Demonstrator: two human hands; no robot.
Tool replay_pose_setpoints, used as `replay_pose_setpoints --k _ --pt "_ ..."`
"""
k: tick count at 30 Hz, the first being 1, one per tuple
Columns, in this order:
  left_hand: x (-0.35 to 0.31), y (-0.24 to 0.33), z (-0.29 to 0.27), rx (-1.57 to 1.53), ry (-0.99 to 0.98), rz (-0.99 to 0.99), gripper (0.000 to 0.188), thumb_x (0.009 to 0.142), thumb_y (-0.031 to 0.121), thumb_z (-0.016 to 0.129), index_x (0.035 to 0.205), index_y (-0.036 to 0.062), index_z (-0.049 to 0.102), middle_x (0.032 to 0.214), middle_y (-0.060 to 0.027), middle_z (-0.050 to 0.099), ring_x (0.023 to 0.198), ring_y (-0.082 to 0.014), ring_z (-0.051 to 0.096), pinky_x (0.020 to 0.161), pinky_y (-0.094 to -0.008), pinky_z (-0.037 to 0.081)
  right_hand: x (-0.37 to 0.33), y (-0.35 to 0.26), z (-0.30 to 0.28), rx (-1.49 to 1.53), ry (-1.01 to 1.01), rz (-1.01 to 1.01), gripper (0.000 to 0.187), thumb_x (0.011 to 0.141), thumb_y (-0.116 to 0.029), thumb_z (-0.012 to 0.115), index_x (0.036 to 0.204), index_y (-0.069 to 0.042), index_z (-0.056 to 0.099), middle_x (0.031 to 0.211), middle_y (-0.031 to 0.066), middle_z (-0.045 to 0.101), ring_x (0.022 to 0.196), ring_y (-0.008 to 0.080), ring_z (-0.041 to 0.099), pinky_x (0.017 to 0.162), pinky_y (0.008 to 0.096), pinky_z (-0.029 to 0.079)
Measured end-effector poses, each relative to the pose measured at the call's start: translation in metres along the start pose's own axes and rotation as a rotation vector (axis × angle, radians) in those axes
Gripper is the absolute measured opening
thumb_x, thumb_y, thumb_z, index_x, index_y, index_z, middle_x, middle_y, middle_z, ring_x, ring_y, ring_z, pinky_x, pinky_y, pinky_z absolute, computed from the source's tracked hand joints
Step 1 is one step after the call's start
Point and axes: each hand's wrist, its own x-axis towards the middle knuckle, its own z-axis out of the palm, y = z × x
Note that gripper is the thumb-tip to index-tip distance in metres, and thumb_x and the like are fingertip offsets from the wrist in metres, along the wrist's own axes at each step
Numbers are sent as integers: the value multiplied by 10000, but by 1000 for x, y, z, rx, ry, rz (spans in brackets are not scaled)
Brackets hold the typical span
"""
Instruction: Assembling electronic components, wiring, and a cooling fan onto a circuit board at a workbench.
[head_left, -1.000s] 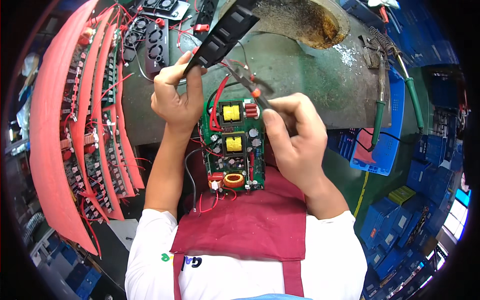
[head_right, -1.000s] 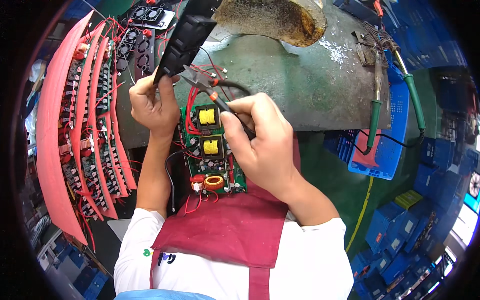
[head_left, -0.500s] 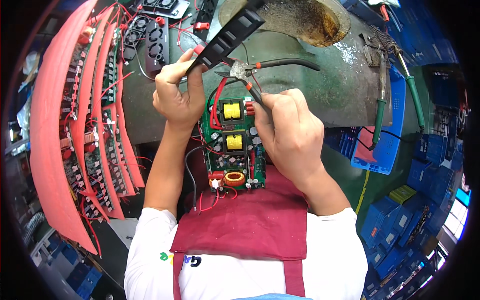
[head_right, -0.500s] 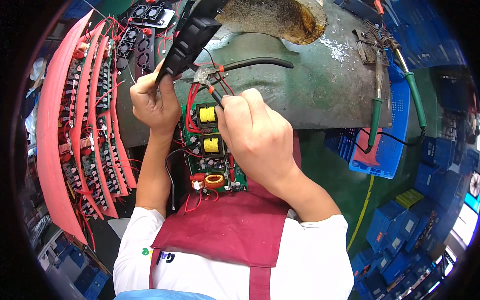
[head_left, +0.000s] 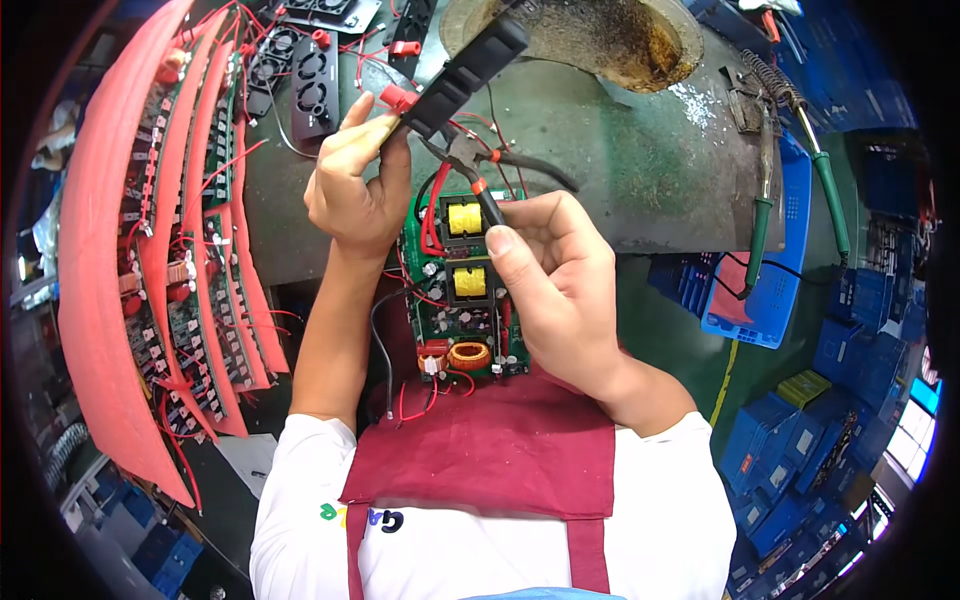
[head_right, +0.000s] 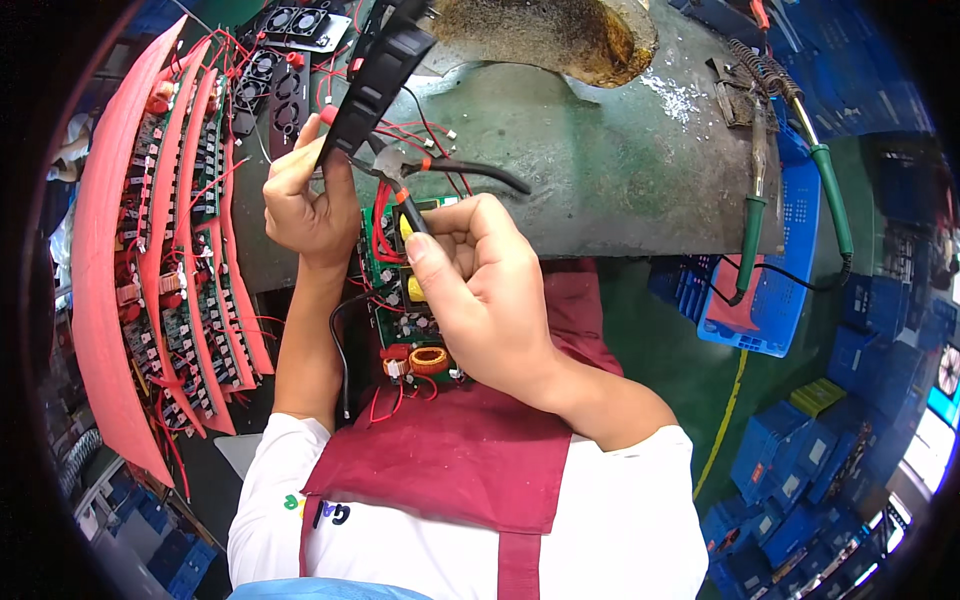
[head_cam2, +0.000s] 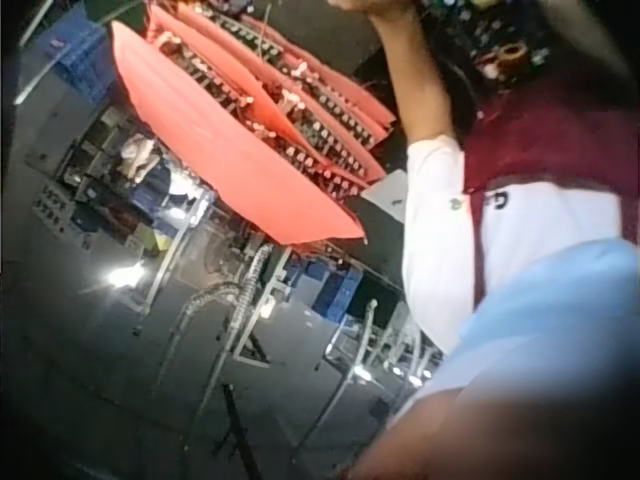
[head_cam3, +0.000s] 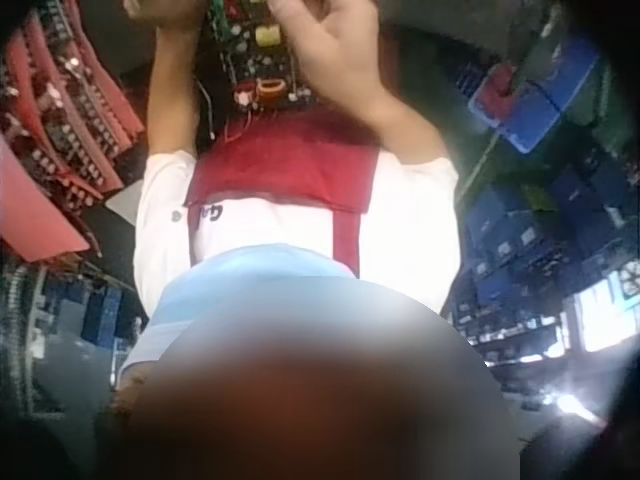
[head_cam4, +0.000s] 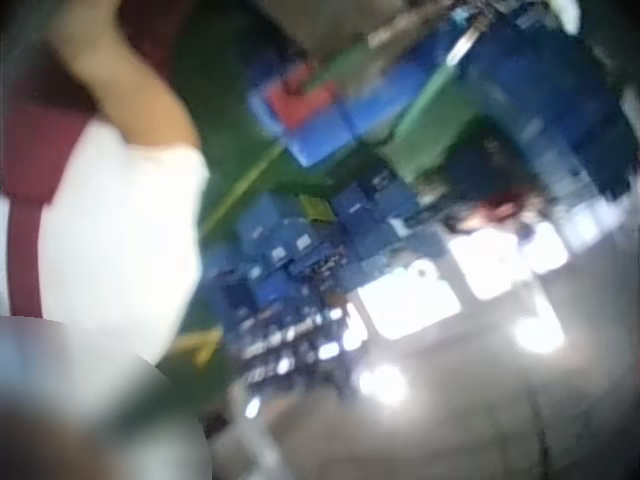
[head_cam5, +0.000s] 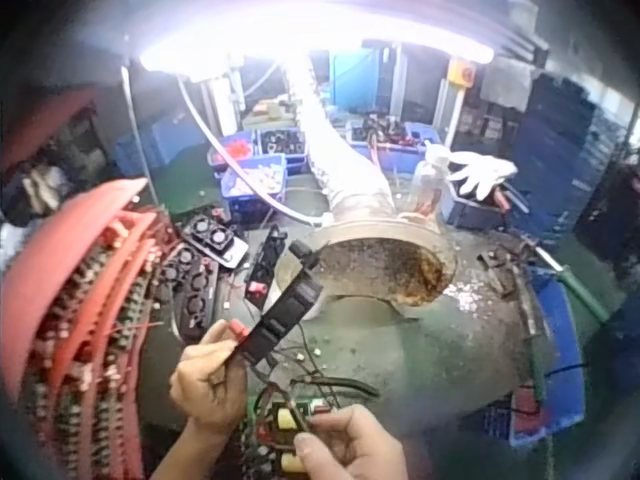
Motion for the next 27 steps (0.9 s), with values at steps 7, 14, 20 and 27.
replay_pose_setpoints --k 7,14,20,27 --pt "-13 -1 -1 -182 28 -344 166 961 -11 735 1044 -18 592 968 -131 735 902 -225 761 839 -334 611 -4 -45 -25 -508 -90 -704 159 914 -10 764 1058 22 707 840 119 657 707 234 627 621 336 499" --pt "-18 1 -7 -322 -51 -457 184 1008 52 706 1065 -16 544 978 -138 731 860 -176 751 736 -269 582 6 -31 -84 -1237 393 -557 146 952 -53 728 1075 13 686 927 128 657 808 258 645 739 354 512" --pt "-2 10 -6 -470 -107 -574 164 1033 48 661 1072 -23 518 912 -137 728 750 -171 745 672 -263 584 15 5 -108 -1310 333 -265 189 953 -114 724 1086 2 657 986 199 700 866 386 697 750 448 539" --pt "2 15 -7 -481 -155 -636 152 1047 59 637 1069 -25 513 880 -134 724 749 -164 742 653 -257 577 30 4 -93 -1015 302 -592 151 898 2 756 1038 -17 703 911 88 642 729 177 608 670 315 505"
